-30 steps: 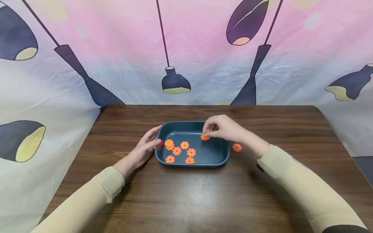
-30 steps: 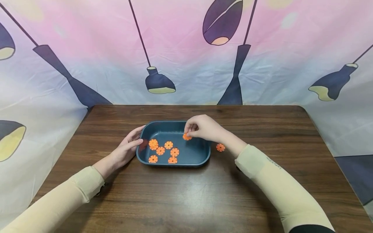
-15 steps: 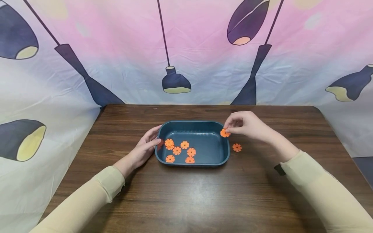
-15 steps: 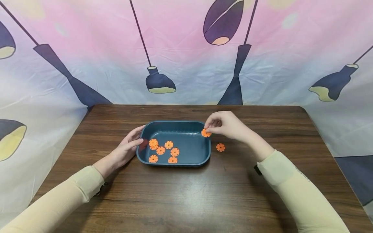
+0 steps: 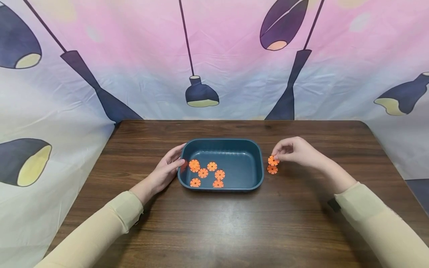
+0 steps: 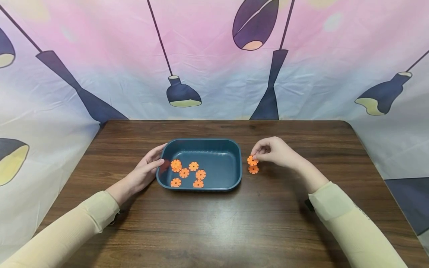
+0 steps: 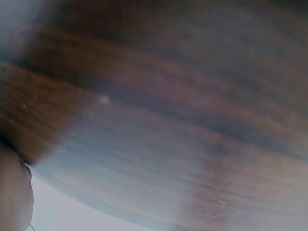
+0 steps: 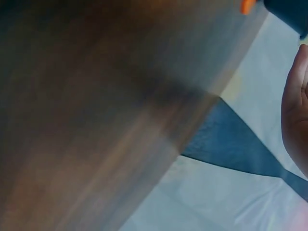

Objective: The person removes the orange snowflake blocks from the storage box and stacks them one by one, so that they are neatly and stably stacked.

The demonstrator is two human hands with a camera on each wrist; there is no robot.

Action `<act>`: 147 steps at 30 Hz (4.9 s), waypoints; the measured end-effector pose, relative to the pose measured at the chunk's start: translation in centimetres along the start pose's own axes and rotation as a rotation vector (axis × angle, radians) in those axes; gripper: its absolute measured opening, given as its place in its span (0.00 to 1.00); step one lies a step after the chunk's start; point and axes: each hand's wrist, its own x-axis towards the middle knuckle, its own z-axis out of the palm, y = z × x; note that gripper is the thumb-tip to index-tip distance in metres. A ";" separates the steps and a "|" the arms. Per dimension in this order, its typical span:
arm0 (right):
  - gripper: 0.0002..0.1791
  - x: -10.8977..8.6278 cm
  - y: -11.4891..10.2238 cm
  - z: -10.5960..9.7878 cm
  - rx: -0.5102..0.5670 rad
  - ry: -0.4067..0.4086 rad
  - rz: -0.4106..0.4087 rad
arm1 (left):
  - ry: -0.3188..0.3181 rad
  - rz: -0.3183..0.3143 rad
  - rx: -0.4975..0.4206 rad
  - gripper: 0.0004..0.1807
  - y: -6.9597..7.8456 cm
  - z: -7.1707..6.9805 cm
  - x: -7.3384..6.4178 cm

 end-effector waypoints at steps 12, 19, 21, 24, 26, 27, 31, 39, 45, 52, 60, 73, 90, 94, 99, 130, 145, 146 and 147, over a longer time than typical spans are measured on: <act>0.04 0.6 2.6 0.7 0.027 -0.148 0.045 | 0.007 -0.006 0.002 0.34 0.1 0.2 -0.1; 0.05 0.8 3.0 0.9 0.014 -0.170 0.066 | 0.013 -0.010 -0.008 0.34 0.1 0.2 0.0; 0.05 1.0 3.1 1.0 0.013 -0.163 0.061 | 0.015 -0.010 -0.009 0.33 0.1 0.2 0.0; 0.05 1.1 3.3 1.2 0.004 -0.155 0.054 | 0.018 -0.012 -0.006 0.33 0.1 0.2 0.0; 0.04 1.1 3.4 1.3 -0.002 -0.149 0.051 | 0.014 -0.011 -0.005 0.33 0.1 0.1 0.0; 0.04 1.1 3.4 1.3 -0.004 -0.146 0.049 | 0.012 -0.009 -0.004 0.34 0.1 0.1 0.0; 0.03 1.2 3.5 1.6 -0.025 -0.131 0.032 | 0.006 -0.008 -0.001 0.34 0.1 0.1 0.0; 0.02 1.3 3.4 2.1 -0.093 -0.111 0.005 | 0.008 -0.008 0.007 0.34 0.1 0.1 -0.1; 0.02 1.3 3.6 2.1 -0.128 -0.105 0.018 | 0.008 -0.003 0.003 0.34 0.0 0.1 0.0; 0.02 1.3 3.7 2.2 -0.121 -0.107 0.019 | 0.005 -0.003 0.012 0.34 0.1 0.1 -0.1; 0.03 1.3 3.6 2.0 -0.115 -0.103 0.021 | 0.012 -0.004 0.003 0.34 0.0 0.1 0.0; 0.06 1.5 0.8 0.9 -0.098 0.004 -0.005 | -0.002 0.004 -0.016 0.34 -0.2 0.0 0.0; 0.07 3.6 -3.8 2.9 -0.002 -0.006 -0.096 | 0.008 0.006 -0.015 0.33 -0.2 0.1 0.0; 0.07 4.5 -4.4 4.1 0.008 -0.039 -0.106 | 0.005 0.004 -0.010 0.33 -0.2 0.0 0.1; 0.07 5.5 -5.0 5.8 0.003 -0.082 -0.150 | 0.004 0.005 -0.016 0.33 -0.2 0.0 0.0; 0.08 9.2 -6.1 11.7 -0.066 -0.269 -0.186 | 0.011 -0.003 -0.013 0.33 -0.1 0.1 0.0; 0.12 9.2 -6.3 12.4 -0.243 -0.296 -0.215 | 0.008 -0.007 -0.019 0.34 -0.1 0.1 0.1; 0.12 9.2 -6.3 12.5 -0.250 -0.295 -0.215 | 0.009 -0.009 -0.020 0.34 -0.1 0.1 0.1; 0.12 9.2 -6.3 12.5 -0.258 -0.294 -0.219 | 0.009 -0.010 -0.020 0.34 -0.1 0.1 0.1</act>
